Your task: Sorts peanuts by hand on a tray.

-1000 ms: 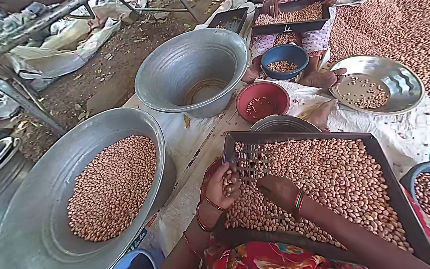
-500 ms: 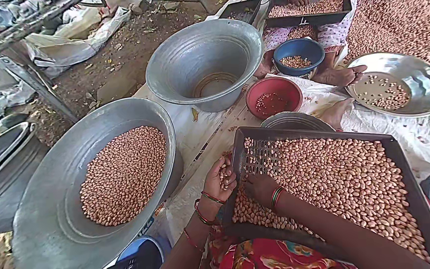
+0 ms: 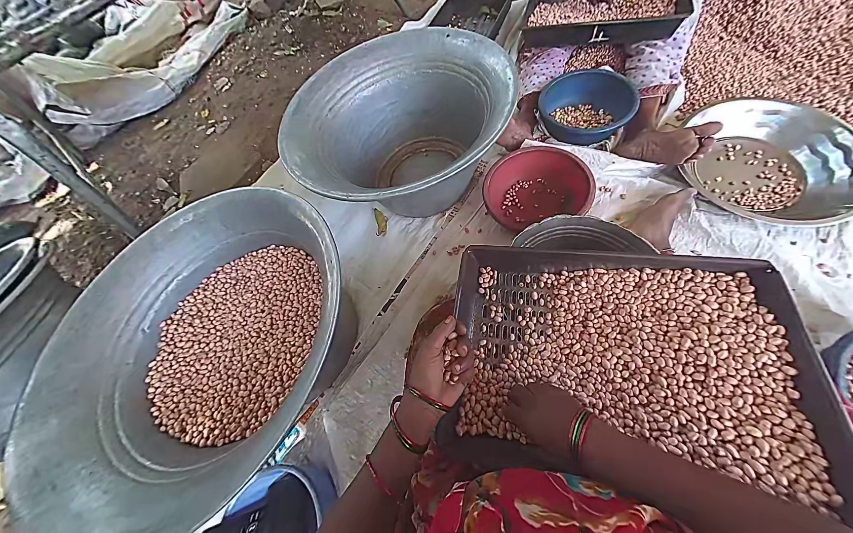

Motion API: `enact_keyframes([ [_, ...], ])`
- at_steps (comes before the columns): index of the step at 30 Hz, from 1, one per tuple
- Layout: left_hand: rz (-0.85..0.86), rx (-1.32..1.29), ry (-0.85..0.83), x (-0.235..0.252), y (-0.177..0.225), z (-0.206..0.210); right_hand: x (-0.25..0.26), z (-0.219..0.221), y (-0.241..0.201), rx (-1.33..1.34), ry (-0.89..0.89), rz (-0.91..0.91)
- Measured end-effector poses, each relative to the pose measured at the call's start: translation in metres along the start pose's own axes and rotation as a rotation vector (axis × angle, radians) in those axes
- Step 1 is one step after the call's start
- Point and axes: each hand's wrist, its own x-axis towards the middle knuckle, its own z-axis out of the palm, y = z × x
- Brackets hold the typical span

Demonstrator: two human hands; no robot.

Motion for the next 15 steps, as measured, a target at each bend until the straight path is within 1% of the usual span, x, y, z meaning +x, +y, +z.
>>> enact_keyframes([
  [1,-0.007,0.016,-0.003,-0.002,-0.001,0.001,0.001,0.004,0.0,-0.009,0.038,-0.005],
  [3,-0.014,0.036,0.002,-0.006,-0.002,0.001,0.001,0.002,0.006,0.075,0.1,0.006],
  [4,-0.012,0.039,0.008,-0.008,-0.002,0.0,-0.001,-0.004,0.012,0.172,0.112,0.024],
  [6,-0.008,0.039,0.018,-0.01,-0.004,-0.002,-0.011,-0.015,0.027,0.473,0.174,0.007],
  [7,-0.007,0.038,0.02,-0.01,-0.005,-0.003,-0.016,-0.018,0.032,0.577,0.166,-0.014],
  [8,-0.008,0.042,0.025,-0.01,-0.006,-0.003,-0.019,-0.018,0.033,0.594,0.123,-0.041],
  [9,-0.015,0.049,0.031,-0.01,-0.008,-0.002,-0.02,-0.017,0.03,0.526,0.069,-0.069],
  [10,-0.022,0.056,0.03,-0.009,-0.01,0.0,-0.019,-0.013,0.022,0.391,-0.003,-0.089],
  [12,-0.035,0.064,0.026,-0.008,-0.014,0.005,-0.015,-0.009,-0.001,0.124,-0.193,-0.019],
  [13,-0.041,0.067,0.028,-0.008,-0.016,0.008,-0.015,-0.01,-0.013,0.074,-0.254,0.03],
  [15,-0.048,0.058,0.035,-0.007,-0.02,0.013,-0.016,-0.012,-0.021,0.068,-0.283,0.048],
])
